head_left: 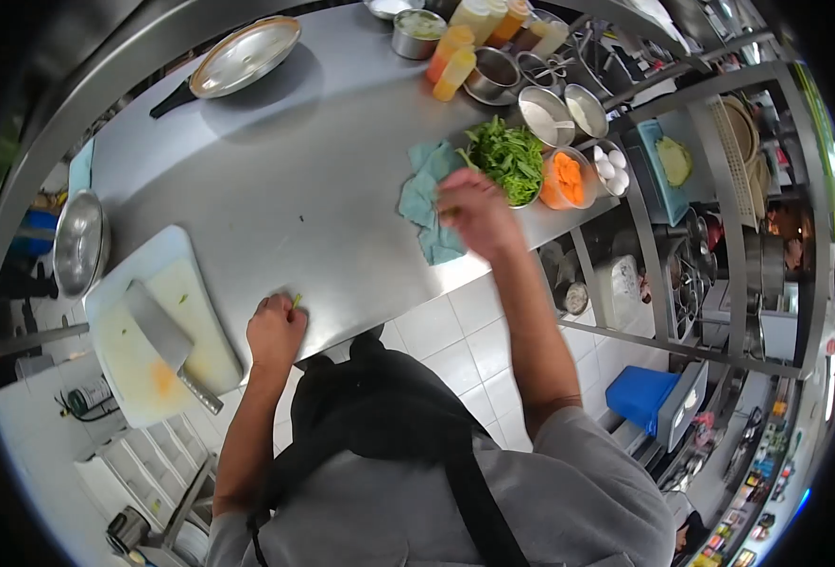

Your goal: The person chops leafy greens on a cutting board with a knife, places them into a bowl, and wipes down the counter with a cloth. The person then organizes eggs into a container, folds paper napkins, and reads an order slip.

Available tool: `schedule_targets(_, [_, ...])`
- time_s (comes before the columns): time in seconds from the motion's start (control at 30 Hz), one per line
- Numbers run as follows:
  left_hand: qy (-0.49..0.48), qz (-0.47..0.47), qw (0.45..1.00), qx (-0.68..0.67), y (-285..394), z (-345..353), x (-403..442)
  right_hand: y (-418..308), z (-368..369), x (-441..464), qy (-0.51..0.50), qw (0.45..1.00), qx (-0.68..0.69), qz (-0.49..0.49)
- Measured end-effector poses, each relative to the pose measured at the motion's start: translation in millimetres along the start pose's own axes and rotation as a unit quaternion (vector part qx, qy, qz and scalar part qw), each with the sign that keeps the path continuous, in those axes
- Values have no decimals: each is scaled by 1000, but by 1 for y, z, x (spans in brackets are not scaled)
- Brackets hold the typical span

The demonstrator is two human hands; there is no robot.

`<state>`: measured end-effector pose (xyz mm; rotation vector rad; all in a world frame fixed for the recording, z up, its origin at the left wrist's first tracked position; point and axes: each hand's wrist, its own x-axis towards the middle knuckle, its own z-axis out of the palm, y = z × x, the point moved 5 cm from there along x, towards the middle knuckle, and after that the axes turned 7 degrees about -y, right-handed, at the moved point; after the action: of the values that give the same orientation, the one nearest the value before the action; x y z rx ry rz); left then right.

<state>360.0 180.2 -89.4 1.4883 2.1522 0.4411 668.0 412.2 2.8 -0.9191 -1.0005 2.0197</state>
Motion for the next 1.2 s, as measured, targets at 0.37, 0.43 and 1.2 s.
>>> schedule_targets(0.37, [-46, 59, 982, -171, 67, -19, 66, -131, -109, 17, 123, 696, -704, -67])
schedule_targets(0.43, [-48, 110, 968, -220, 118, -21, 89, -144, -98, 4, 159, 682, -710, -73])
schedule_targets(1.2, [-128, 49, 940, -311, 113, -15, 165, 91, -34, -46, 62, 727, -673, -125])
